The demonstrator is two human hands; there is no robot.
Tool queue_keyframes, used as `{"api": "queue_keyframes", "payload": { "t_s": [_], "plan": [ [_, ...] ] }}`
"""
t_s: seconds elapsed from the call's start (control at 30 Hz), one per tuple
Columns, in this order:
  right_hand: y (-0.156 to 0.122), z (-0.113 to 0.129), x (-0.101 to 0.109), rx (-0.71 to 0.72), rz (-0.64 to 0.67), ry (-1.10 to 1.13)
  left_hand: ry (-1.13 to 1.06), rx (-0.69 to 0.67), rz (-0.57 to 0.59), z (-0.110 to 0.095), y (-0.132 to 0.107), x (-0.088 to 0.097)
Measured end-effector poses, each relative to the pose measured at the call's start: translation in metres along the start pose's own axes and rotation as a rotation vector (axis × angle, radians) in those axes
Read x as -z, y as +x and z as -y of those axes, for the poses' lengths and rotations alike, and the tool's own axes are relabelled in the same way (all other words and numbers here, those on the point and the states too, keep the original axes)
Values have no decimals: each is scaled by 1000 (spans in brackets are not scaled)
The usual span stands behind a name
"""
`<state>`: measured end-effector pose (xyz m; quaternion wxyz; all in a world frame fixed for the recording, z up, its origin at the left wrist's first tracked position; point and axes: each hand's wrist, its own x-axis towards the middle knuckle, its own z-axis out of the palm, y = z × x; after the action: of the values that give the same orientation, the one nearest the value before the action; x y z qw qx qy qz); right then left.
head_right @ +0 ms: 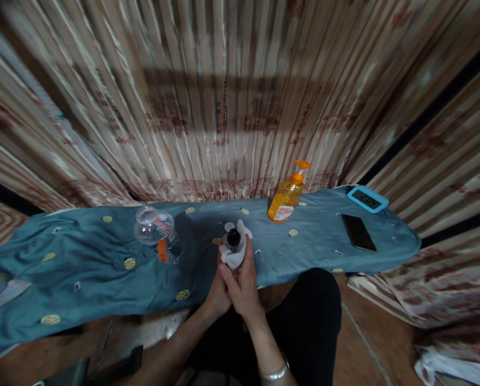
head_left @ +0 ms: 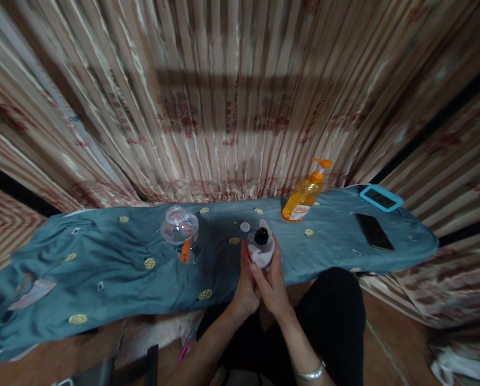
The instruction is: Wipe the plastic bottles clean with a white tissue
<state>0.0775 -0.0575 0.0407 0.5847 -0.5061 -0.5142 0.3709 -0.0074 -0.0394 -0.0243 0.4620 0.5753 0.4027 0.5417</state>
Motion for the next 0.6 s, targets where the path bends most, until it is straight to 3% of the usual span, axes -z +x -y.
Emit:
{"api": "queue_keyframes", "payload": {
  "t_s": [0.1, 0.2, 0.3, 0.47, 0.6],
  "plan": [
    [5, -24, 4, 34, 71, -93, 79, -24, 49, 6, 1, 19],
    [-1, -56, 11, 74, 36, -211, 112, 51, 107, 10, 12, 37],
    [-7, -69, 18, 117, 6, -343, 112, 124, 175, 12, 25, 43],
    [1, -50, 35, 208, 23, -464, 125, 109, 180, 17, 38, 26],
    [23, -44, 66, 253, 22, -590, 177, 53, 164, 26, 55, -9]
  ]
}}
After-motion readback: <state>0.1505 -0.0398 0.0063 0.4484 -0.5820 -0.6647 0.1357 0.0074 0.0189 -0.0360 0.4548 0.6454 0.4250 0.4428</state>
